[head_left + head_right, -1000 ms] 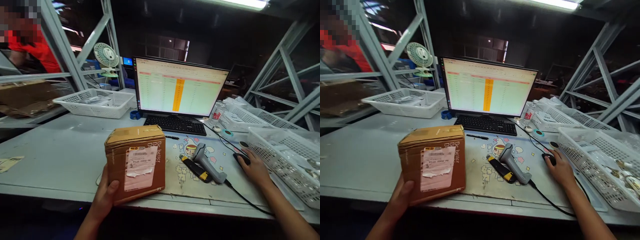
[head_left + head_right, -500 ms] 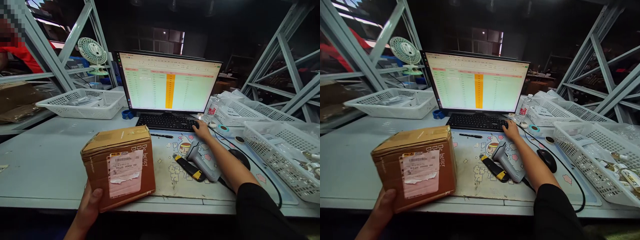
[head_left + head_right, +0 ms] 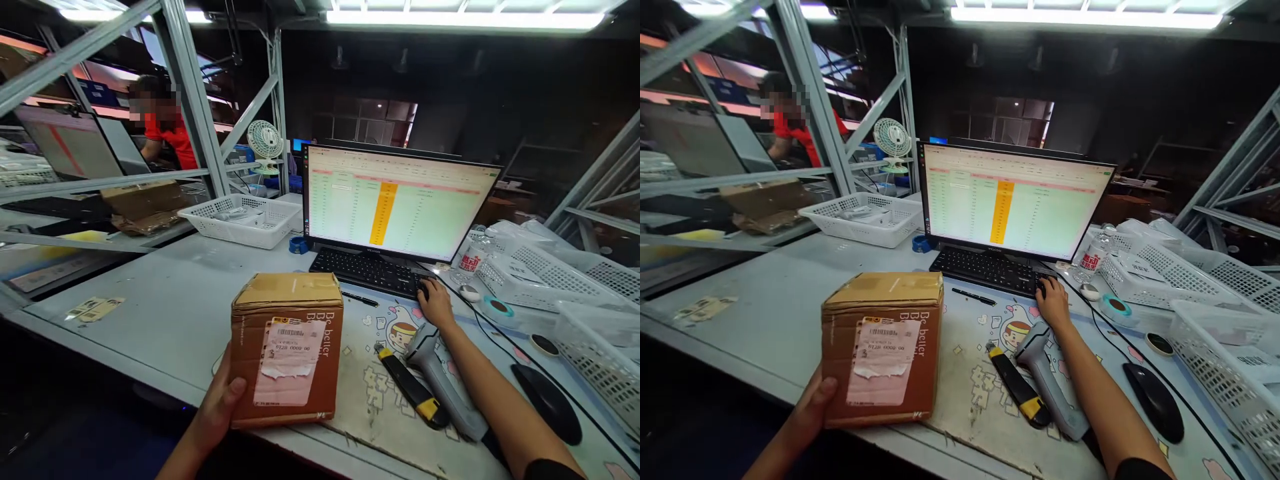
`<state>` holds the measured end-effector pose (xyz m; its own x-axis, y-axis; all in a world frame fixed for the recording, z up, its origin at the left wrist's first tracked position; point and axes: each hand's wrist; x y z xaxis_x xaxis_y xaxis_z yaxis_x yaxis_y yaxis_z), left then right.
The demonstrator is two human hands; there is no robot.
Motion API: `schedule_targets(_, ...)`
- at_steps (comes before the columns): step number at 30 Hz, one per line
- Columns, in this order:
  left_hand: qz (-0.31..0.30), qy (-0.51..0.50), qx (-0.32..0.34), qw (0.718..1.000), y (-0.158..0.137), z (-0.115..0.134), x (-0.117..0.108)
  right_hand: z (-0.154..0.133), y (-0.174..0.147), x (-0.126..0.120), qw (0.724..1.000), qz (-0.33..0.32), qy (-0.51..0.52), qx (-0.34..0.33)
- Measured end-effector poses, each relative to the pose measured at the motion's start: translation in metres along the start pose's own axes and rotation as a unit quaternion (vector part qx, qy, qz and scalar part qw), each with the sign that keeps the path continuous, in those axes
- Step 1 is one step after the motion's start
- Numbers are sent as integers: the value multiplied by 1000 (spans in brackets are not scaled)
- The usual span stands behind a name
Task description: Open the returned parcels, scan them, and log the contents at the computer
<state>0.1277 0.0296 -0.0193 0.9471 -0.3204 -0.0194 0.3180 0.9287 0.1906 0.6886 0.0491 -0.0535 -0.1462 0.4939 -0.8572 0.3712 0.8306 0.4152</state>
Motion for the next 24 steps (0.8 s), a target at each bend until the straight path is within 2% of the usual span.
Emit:
schedule_targets(10, -2, -8, -14, 1000, -2, -4, -2, 10, -1, 9, 1000, 10, 10, -6)
schedule_targets(19, 8, -3, -22, 1000, -2, 2, 2, 20, 4, 15, 999, 25, 36, 24)
schedule_targets(24, 13, 6, -2, 1000, -1, 0, 1, 24, 5, 18, 997, 32, 53, 36)
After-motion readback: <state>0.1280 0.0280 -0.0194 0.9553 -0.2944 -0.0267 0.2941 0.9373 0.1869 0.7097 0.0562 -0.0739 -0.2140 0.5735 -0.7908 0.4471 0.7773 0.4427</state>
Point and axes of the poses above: each hand's wrist, its own y-axis towards the middle knuckle, its own x-axis out of the palm, z = x × y, and after that the axes turned 12 degrees about -z, right-handed
